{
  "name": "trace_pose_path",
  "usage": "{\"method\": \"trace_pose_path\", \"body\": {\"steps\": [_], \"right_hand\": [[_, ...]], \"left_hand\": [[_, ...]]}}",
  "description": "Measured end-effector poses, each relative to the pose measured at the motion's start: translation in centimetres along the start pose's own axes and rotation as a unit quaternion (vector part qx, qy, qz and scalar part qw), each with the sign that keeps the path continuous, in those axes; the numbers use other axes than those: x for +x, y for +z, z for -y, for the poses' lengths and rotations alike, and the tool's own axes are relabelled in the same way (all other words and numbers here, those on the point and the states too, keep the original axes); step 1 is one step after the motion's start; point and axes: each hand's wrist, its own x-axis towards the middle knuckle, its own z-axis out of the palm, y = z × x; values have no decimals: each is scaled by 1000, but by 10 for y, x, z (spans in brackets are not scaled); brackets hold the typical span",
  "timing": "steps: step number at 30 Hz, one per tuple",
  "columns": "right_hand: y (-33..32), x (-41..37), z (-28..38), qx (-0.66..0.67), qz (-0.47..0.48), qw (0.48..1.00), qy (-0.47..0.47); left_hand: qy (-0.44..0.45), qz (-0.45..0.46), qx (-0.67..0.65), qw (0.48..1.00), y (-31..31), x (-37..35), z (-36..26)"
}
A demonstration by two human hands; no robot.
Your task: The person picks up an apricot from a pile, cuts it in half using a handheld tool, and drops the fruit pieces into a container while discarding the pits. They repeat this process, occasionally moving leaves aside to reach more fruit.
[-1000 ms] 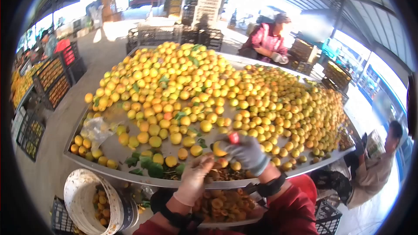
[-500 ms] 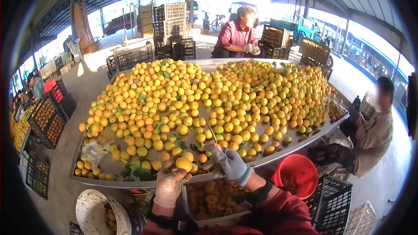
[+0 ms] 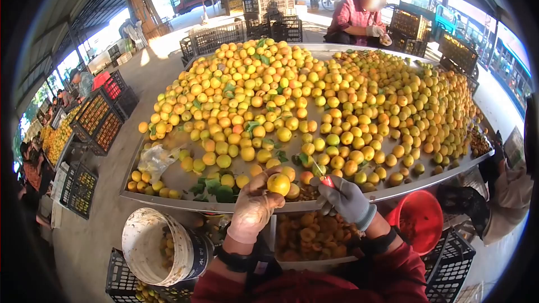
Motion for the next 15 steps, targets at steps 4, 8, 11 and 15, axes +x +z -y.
{"method": "trace_pose_path", "body": {"steps": [4,8,11,15], "right_hand": [[3,6,-8,-45,-1,999,-7],[4,6,-10,-21,-11,997,-74],[3,5,-1,12,13,994,-108],[10,-1,12,32,49,994,-90]], "left_hand": [[28,-70,78,994,8,1,0],[45,-85,166,981,10,5,3],[35,-95,189,977,8,7,6],[41,-70,167,983,8,9,11]]}}
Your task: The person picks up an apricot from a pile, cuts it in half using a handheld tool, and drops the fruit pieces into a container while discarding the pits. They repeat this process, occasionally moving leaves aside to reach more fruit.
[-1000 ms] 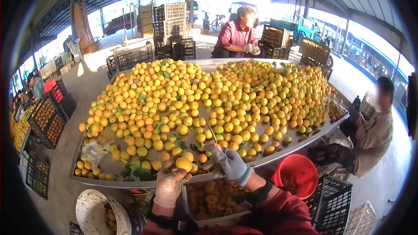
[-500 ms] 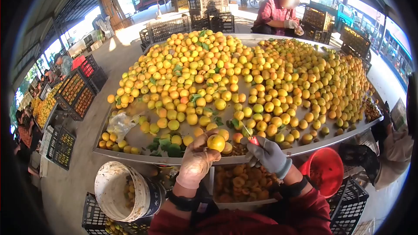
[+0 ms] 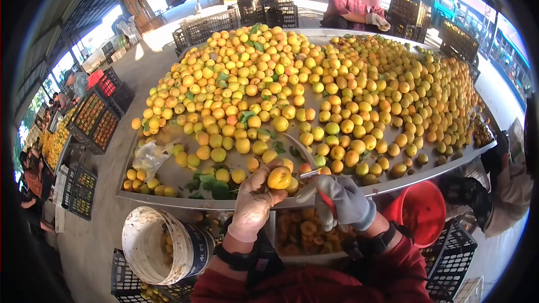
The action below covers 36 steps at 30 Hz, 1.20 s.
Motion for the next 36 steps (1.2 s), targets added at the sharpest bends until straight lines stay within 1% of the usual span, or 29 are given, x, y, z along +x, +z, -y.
{"method": "trace_pose_path", "body": {"steps": [1,2,3,4,6,7,8,9,10,12,13,14,15,17,18,20,22,24,25,26,27,28,30,32,33,34,36], "right_hand": [[-4,0,13,68,36,990,117],[-3,0,7,69,34,990,118],[-2,2,-3,68,31,993,91],[0,4,-11,67,28,995,64],[3,5,-15,90,25,993,66],[4,5,-16,78,15,994,69],[5,6,-17,65,5,995,72],[6,7,-19,66,7,995,71],[7,7,-20,70,23,996,59],[9,5,-25,76,36,995,48],[11,6,-29,70,23,997,24],[12,6,-31,64,11,998,-1],[13,6,-29,64,10,998,0],[15,6,-26,97,11,993,62],[17,6,-28,98,10,993,63],[21,6,-35,53,-19,998,15],[25,6,-33,51,-26,998,31],[26,7,-34,47,-31,997,45],[27,9,-35,14,-38,999,24],[27,10,-38,-19,-46,999,2],[27,11,-41,-20,-44,999,1],[27,11,-44,-25,-44,999,10],[26,13,-41,-32,-41,998,17],[27,14,-32,27,-41,994,101],[26,15,-32,25,-40,994,100],[25,16,-33,48,-27,992,115],[24,21,-34,69,-14,989,129]], "left_hand": [[-3,1,0,1000,-3,1,3],[-48,26,-105,993,-7,3,4],[-93,50,-209,972,-8,4,5],[-94,50,-209,972,-4,2,6],[-10,50,-131,990,18,-4,-2],[-10,49,-130,990,19,-4,-1],[-10,24,-114,993,20,-4,-1],[-10,-2,-98,995,20,-5,0],[-11,-3,-97,995,18,-6,3],[17,-23,46,999,14,-7,9],[15,-22,45,999,13,-8,11],[-2,-27,3,1000,12,-9,11],[-20,-32,-39,999,12,-9,11],[-33,-38,-46,998,9,-9,13],[-46,-45,-52,997,8,-10,15],[-49,-54,-57,996,9,-12,16],[-53,-63,-64,995,11,-14,16],[-37,-71,-16,997,14,-16,15],[-36,-71,-17,997,13,-15,16],[-29,-74,22,997,13,-16,16],[-22,-77,60,995,12,-16,17],[-21,-78,59,995,11,-15,17],[-17,-71,102,992,8,-13,19],[-10,-59,124,991,3,-9,18],[-3,-44,148,988,1,-7,18],[-1,-45,147,988,0,-5,17],[-41,-51,64,996,-1,-1,17]]}}
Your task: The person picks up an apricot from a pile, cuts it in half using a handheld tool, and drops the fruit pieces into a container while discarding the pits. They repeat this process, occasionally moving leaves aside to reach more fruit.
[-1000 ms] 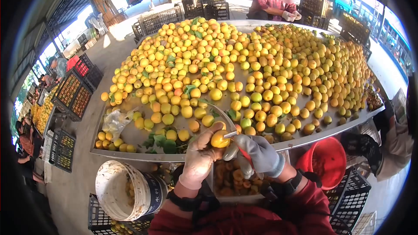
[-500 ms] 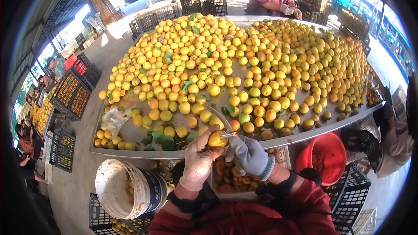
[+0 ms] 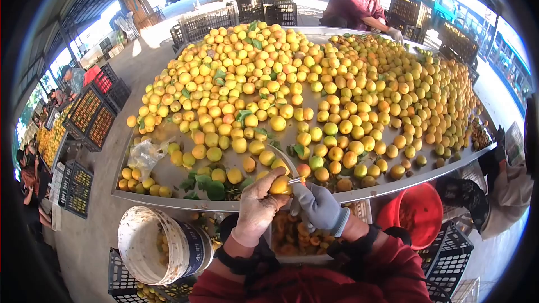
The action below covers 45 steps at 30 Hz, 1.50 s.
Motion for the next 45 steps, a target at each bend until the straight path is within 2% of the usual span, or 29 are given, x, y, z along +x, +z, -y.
{"method": "trace_pose_path", "body": {"steps": [3,4,5,6,7,9,10,12,14,16,17,18,19,20,22,24,25,27,31,36,43,45], "right_hand": [[-1,13,-6,-33,-27,999,5],[-4,24,-21,-185,-92,973,-101],[-3,29,-22,-328,-153,910,-202],[-3,31,-19,-328,-151,910,-204],[-4,32,-14,-400,-176,879,-193],[-3,32,-2,-525,-204,811,-162],[-6,34,0,-524,-205,811,-163],[-19,40,0,-617,-239,741,-119],[-37,41,-1,-609,-274,737,-107],[-47,40,0,-588,-281,750,-116],[-49,37,3,-586,-280,751,-119],[-49,30,9,-548,-260,782,-143],[-48,23,15,-508,-237,811,-167],[-48,16,17,-507,-233,813,-169],[-46,1,23,-403,-136,893,-144],[-38,-17,37,-402,-97,898,-148],[-34,-26,43,-360,-46,924,-119],[-28,-40,57,-307,34,951,-32],[-19,-46,59,-276,56,959,-19],[-14,-43,50,-326,19,942,-81],[-6,-46,59,-337,2,939,-73],[-5,-43,54,-373,-16,916,-144]], "left_hand": [[20,-15,-12,1000,1,6,3],[21,-16,-12,1000,1,10,7],[52,-37,51,997,1,15,11],[82,-59,114,988,0,18,11],[82,-60,114,988,0,19,10],[33,-69,234,969,4,22,-4],[33,-68,236,969,7,23,-10],[-31,-110,181,977,11,20,-18],[-4,-107,189,976,5,18,-21],[-7,-53,-12,999,-8,19,-19],[-9,-32,-54,998,-12,16,-22],[-8,-35,-52,998,-12,15,-24],[-12,-36,-117,992,-12,12,-26],[-17,-38,-181,983,-14,10,-27],[-2,-22,-203,979,-24,9,-23],[43,0,-241,970,-25,8,-24],[34,-34,-244,969,-22,6,-28],[49,-21,-236,970,-27,6,-26],[102,4,-229,968,-31,5,-20],[111,-6,-208,972,-30,0,-22],[108,-7,-184,977,-31,-2,-28],[114,-5,-165,980,-26,-2,-29]]}}
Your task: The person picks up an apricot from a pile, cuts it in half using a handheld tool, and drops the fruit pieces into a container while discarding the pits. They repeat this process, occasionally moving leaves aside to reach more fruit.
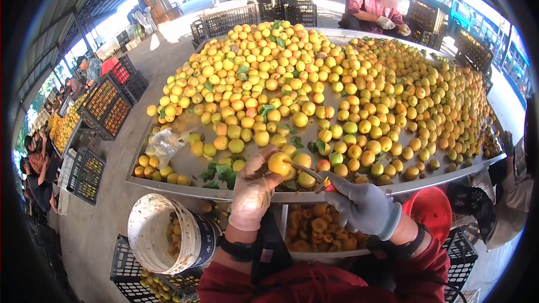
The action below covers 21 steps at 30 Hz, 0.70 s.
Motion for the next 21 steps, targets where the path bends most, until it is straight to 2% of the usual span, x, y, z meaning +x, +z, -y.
{"method": "trace_pose_path", "body": {"steps": [8,13,16,18,21], "right_hand": [[15,5,3,-85,-54,992,-76],[41,9,-8,-32,-96,991,-87],[48,11,-12,-33,-97,993,-65],[46,10,-10,-90,-102,988,-74],[40,8,-12,-85,-88,988,-90]], "left_hand": [[1,-4,14,1000,4,-5,-1],[-19,-3,-121,992,11,-8,8],[-41,-1,-132,990,10,-11,8],[-34,-9,-95,995,7,-12,7],[-3,-16,-13,1000,-4,-12,5]]}}
